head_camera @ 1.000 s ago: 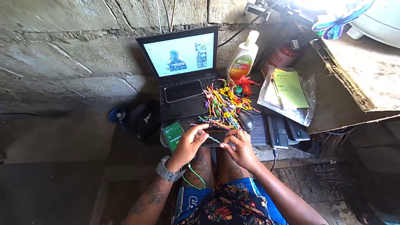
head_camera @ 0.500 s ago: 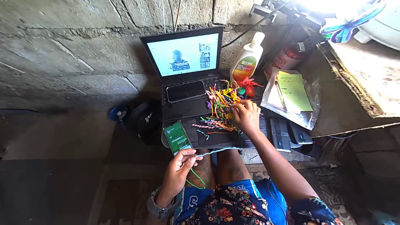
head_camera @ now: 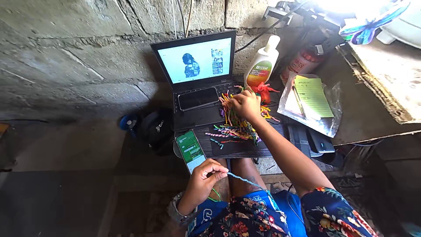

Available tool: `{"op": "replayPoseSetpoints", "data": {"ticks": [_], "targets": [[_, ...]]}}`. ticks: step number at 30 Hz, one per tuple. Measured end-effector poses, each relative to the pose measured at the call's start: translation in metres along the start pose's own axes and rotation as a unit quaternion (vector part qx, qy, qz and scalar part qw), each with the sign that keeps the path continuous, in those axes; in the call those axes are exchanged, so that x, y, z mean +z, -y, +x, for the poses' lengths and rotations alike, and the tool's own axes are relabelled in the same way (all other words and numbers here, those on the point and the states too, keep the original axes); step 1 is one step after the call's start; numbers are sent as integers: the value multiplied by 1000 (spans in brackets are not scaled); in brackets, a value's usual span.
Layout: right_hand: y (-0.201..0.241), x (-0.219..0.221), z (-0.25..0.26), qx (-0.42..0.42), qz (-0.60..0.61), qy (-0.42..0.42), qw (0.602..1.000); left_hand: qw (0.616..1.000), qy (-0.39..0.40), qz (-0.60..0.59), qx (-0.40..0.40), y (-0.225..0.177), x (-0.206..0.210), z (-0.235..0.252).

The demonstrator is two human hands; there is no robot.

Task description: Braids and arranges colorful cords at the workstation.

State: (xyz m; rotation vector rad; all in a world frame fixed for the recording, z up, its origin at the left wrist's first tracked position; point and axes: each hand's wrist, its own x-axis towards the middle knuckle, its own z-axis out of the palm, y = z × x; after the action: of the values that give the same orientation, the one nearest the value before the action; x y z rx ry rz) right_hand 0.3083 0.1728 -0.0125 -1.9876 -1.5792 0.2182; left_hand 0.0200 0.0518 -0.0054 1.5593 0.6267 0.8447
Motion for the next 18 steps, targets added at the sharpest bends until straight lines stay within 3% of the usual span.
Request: {"op": "replayPoseSetpoints", "data": {"ticks": [4, 7, 10, 13, 18], "targets": [[-9, -30, -1, 48, 216, -43, 974, 1000, 1, 3, -28, 5, -2, -2], [-21, -57, -10, 1, 331, -91, 939, 1000, 3, -4, -17, 2, -3, 5], [-35, -71, -39, -23, 243, -50, 968, 1000, 0, -22, -7, 4, -2, 12], [-46, -58, -74, -40, 116, 15, 992, 1000, 2, -19, -22, 9, 0, 22], [-36, -28, -102, 17, 48, 17, 999, 998, 28, 53, -15, 8, -3, 41]]}}
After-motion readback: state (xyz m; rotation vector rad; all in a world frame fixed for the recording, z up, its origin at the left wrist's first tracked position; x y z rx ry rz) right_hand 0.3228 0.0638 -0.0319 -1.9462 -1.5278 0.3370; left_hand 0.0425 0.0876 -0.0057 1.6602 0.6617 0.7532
